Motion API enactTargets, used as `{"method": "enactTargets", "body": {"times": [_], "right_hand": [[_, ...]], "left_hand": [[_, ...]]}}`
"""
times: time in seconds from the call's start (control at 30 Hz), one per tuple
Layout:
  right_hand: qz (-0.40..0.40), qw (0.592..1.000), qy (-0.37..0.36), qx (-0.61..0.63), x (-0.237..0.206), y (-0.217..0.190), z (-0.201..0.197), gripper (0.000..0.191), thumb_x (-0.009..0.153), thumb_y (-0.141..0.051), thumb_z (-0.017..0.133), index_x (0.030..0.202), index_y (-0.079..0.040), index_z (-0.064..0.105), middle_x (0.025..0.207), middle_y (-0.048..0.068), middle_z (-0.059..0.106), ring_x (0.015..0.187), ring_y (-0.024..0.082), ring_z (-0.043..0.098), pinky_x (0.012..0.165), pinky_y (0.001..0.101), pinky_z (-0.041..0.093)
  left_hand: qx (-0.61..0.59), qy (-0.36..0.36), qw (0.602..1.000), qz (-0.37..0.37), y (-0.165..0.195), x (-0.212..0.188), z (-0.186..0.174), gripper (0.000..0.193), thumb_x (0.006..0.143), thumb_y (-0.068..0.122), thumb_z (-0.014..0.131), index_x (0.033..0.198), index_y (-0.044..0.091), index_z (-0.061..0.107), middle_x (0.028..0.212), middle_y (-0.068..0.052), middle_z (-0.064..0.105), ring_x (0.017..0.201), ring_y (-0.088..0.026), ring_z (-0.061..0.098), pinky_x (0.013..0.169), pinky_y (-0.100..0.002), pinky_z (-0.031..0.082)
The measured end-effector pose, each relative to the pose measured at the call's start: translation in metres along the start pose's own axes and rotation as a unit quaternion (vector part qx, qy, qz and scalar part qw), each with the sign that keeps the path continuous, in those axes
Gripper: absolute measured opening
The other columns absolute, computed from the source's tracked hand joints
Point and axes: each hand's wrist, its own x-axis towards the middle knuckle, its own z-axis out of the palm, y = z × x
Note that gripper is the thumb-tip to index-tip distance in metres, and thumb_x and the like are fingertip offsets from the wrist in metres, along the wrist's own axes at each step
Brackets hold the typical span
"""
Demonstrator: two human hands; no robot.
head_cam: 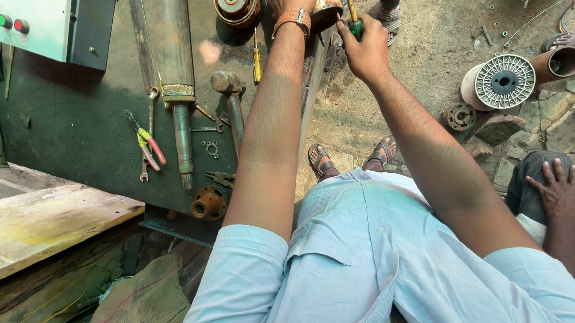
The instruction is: The person uses pliers and a screwdriver to adjust a metal component on a large green machine. They then use a hammer to tap a small metal ring on the workbench and later use a screwdriver to adjust a cylindrical part on the machine.
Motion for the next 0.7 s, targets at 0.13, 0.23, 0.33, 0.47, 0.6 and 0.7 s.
{"method": "enactTargets", "body": {"times": [0.13, 0.23, 0.33, 0.47, 0.6, 0.7], "right_hand": [[-0.005, 0.998, -0.008, 0.058, -0.012, 0.013, -0.001, 0.019, 0.106, -0.025, 0.065, 0.103, -0.007, 0.062, 0.07, -0.003, 0.053, 0.062, 0.007, 0.049, 0.055, 0.0304, 0.04], [-0.024, 0.995, -0.009, 0.093, -0.033, 0.027, -0.002, 0.02, 0.109, -0.026, 0.06, 0.104, -0.007, 0.06, 0.075, -0.002, 0.053, 0.065, 0.008, 0.05, 0.057, 0.0297, 0.042], [-0.037, 0.991, 0.002, 0.125, -0.047, 0.039, -0.001, 0.019, 0.107, -0.023, 0.058, 0.099, -0.005, 0.058, 0.078, 0.0, 0.059, 0.069, 0.009, 0.057, 0.06, 0.0287, 0.049], [0.012, 0.987, -0.024, 0.159, -0.042, 0.04, 0.005, 0.014, 0.096, -0.017, 0.065, 0.097, -0.002, 0.065, 0.079, 0.003, 0.064, 0.067, 0.01, 0.061, 0.059, 0.0292, 0.052], [-0.034, 0.99, -0.009, 0.139, -0.027, 0.02, 0.018, 0.018, 0.094, -0.019, 0.079, 0.098, -0.001, 0.075, 0.084, 0.002, 0.073, 0.072, 0.007, 0.068, 0.065, 0.0245, 0.056], [0.105, 0.966, -0.059, 0.23, -0.023, 0.003, 0.028, 0.02, 0.095, -0.023, 0.076, 0.096, -0.003, 0.071, 0.071, 0.003, 0.067, 0.055, 0.009, 0.061, 0.048, 0.0269, 0.049]], "left_hand": [[0.002, -0.001, 1.0, 0.004, 0.0, 0.002, 0.0, 0.089, 0.082, 0.061, 0.069, 0.14, 0.0, 0.042, 0.134, -0.024, 0.051, 0.124, -0.039, 0.055, 0.095, -0.06, 0.05], [0.003, -0.001, 1.0, 0.007, -0.001, 0.002, -0.001, 0.084, 0.082, 0.06, 0.069, 0.136, 0.0, 0.047, 0.13, -0.023, 0.055, 0.119, -0.037, 0.059, 0.092, -0.058, 0.052], [0.001, 0.0, 1.0, 0.005, -0.003, 0.0, -0.002, 0.08, 0.082, 0.059, 0.069, 0.133, 0.0, 0.051, 0.125, -0.022, 0.058, 0.114, -0.036, 0.062, 0.088, -0.057, 0.054], [0.004, 0.003, 1.0, 0.008, -0.002, 0.0, -0.003, 0.075, 0.083, 0.059, 0.069, 0.128, 0.001, 0.057, 0.12, -0.021, 0.063, 0.107, -0.034, 0.066, 0.084, -0.054, 0.057], [0.008, -0.001, 1.0, 0.014, -0.001, 0.003, -0.002, 0.07, 0.083, 0.058, 0.069, 0.123, 0.001, 0.063, 0.114, -0.019, 0.068, 0.101, -0.032, 0.071, 0.079, -0.052, 0.06], [0.02, 0.009, 0.999, 0.033, 0.0, 0.004, -0.003, 0.067, 0.083, 0.057, 0.068, 0.12, 0.001, 0.067, 0.109, -0.018, 0.071, 0.096, -0.031, 0.074, 0.075, -0.05, 0.062]]}}
